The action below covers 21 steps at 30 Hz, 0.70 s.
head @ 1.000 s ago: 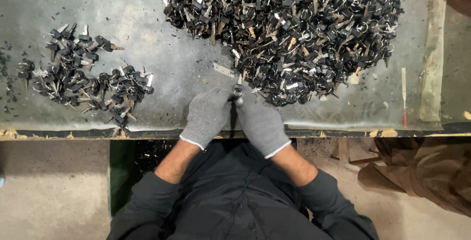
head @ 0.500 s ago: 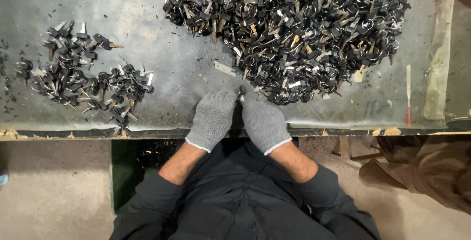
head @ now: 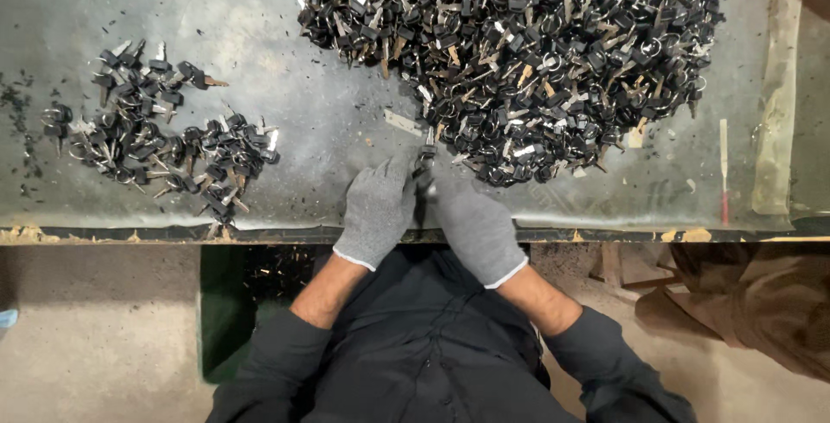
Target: The person, wearing gray gloves, picks keys one at a time from a large pile of keys on a metal workbench and places them into a smaller pile on the left side of the bench, repeating this sorting motion throughout the episode.
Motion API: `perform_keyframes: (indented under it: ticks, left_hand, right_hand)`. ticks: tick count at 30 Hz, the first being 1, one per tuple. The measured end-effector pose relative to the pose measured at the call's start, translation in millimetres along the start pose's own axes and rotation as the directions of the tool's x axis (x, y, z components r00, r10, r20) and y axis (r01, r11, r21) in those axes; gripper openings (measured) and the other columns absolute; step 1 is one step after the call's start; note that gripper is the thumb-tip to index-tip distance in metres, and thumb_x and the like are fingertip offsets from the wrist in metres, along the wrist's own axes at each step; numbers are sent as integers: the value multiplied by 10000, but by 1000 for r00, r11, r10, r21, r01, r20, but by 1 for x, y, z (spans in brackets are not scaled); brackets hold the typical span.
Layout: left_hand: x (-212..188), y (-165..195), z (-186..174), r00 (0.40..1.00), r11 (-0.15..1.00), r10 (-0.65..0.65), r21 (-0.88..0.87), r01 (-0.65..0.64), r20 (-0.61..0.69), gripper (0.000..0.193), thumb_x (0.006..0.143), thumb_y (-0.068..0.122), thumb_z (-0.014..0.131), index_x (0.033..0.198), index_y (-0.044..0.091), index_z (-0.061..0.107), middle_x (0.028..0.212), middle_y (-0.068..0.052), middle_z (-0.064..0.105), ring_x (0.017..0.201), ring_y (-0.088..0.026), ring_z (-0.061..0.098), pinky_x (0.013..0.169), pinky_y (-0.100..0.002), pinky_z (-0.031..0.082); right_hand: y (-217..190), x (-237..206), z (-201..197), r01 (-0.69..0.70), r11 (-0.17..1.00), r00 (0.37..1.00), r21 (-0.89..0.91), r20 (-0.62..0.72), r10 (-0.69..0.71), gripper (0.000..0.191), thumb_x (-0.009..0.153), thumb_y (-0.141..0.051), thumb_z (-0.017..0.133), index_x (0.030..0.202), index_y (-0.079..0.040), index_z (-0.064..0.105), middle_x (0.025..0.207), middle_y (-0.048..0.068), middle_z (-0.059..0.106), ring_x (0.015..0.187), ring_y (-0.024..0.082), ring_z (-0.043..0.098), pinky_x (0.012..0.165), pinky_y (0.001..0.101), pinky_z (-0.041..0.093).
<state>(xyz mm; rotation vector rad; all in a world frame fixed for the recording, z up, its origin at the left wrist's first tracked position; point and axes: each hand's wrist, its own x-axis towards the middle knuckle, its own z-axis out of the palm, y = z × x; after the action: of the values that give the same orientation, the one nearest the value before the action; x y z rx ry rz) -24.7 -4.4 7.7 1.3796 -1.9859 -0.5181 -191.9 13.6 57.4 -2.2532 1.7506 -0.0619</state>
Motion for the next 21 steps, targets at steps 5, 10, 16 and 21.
perform_keyframes:
  ticks: [5,10,16,21]
  left_hand:
    - [-1,2,-2,998,998,16,-62,-12,60,386,811,15,651,1183,114,684,932,-96,670,830,-336,645,769,-454,517]
    - [-8,3,-7,998,994,-50,-94,47,-26,410,828,94,716,1231,40,662,920,-81,686,751,-303,657,673,-431,516]
    - [-15,5,0,1000,986,-27,165,27,1,146,854,150,751,984,106,700,841,-86,680,686,-303,663,611,-427,506]
    - [-14,0,-1,998,998,-56,-4,56,-37,124,830,156,750,942,117,713,851,-81,689,718,-298,676,639,-427,514]
  right_hand:
    - [-8,9,-3,-69,997,997,17,-13,69,690,919,-148,607,1533,51,363,1087,250,706,678,350,737,533,418,584]
    - [16,28,-10,-129,909,958,397,288,10,371,1039,-303,576,1261,-18,492,865,185,740,702,325,749,585,421,600]
    - [11,2,10,-50,997,982,59,186,39,324,1021,-268,578,1252,-43,543,790,192,710,638,336,735,528,444,583]
    - [4,-7,4,-85,996,986,-10,142,85,260,1004,-272,600,1108,-33,587,844,181,719,683,345,733,541,444,587]
